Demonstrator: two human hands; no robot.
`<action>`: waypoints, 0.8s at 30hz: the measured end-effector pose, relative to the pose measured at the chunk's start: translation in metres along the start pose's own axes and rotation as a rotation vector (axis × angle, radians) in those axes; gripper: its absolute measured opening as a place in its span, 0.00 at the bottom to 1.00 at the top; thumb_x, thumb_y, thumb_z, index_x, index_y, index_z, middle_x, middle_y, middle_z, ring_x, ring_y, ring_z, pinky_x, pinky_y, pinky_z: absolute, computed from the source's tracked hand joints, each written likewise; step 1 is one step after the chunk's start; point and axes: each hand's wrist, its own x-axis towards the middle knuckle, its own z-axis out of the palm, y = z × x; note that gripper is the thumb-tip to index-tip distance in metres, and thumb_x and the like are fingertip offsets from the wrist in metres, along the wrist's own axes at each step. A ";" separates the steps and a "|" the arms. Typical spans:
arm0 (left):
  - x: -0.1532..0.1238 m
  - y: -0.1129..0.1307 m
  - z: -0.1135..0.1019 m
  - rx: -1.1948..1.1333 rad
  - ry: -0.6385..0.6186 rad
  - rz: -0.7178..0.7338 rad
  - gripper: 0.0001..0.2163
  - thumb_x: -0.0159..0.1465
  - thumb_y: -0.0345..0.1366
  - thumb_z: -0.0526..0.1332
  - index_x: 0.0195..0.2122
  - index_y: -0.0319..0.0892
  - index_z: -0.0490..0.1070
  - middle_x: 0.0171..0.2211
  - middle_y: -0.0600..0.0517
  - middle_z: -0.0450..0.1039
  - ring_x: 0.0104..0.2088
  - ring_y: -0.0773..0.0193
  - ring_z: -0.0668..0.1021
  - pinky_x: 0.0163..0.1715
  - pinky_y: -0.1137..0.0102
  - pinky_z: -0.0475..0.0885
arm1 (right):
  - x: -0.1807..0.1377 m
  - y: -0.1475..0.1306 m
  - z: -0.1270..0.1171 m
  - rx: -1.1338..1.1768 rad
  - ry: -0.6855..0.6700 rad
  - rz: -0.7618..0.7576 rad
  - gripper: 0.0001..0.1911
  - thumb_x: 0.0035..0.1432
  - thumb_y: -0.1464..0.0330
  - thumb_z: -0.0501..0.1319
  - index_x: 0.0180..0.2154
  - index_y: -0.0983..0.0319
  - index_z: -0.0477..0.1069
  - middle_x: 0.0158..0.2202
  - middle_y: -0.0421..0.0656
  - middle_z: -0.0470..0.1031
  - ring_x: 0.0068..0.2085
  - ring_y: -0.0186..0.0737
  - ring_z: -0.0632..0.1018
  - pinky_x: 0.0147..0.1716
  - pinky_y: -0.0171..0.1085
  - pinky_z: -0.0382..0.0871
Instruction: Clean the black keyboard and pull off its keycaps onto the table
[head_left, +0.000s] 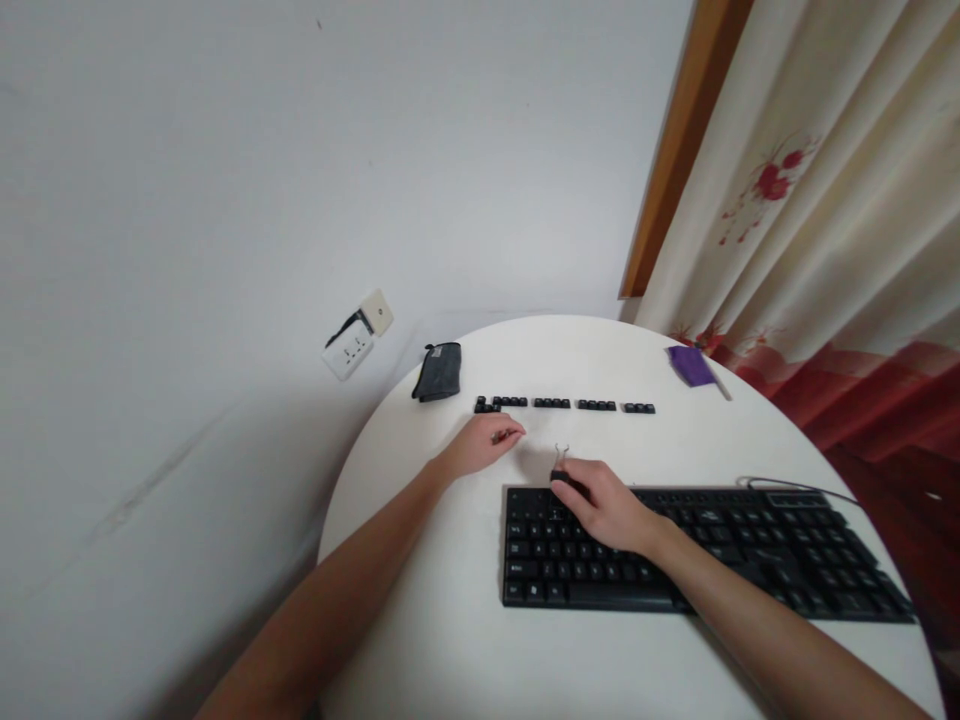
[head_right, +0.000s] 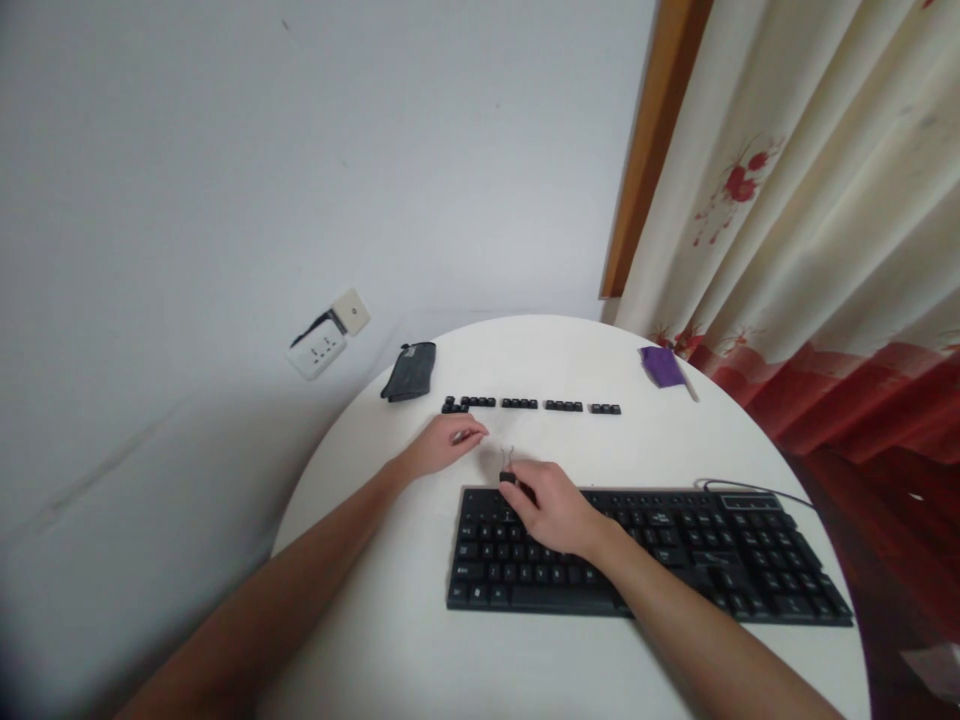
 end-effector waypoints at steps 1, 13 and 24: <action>0.000 0.000 0.000 0.004 0.000 0.000 0.08 0.66 0.35 0.59 0.38 0.40 0.77 0.32 0.51 0.77 0.30 0.67 0.75 0.33 0.73 0.69 | -0.001 -0.001 -0.001 -0.022 -0.030 -0.036 0.13 0.68 0.65 0.51 0.29 0.59 0.60 0.26 0.39 0.66 0.29 0.37 0.67 0.32 0.36 0.59; 0.001 -0.004 0.003 -0.005 0.008 -0.005 0.08 0.67 0.35 0.59 0.38 0.41 0.77 0.32 0.51 0.77 0.30 0.67 0.75 0.33 0.73 0.69 | 0.000 0.001 0.000 -0.046 -0.061 -0.068 0.12 0.63 0.69 0.54 0.26 0.59 0.58 0.23 0.36 0.63 0.26 0.34 0.65 0.29 0.34 0.58; 0.001 -0.002 0.004 -0.017 0.001 -0.005 0.08 0.66 0.35 0.59 0.38 0.41 0.78 0.32 0.51 0.77 0.30 0.67 0.75 0.32 0.73 0.68 | 0.006 0.006 0.003 0.023 -0.037 0.084 0.15 0.67 0.62 0.51 0.28 0.60 0.63 0.26 0.39 0.68 0.29 0.37 0.69 0.32 0.36 0.61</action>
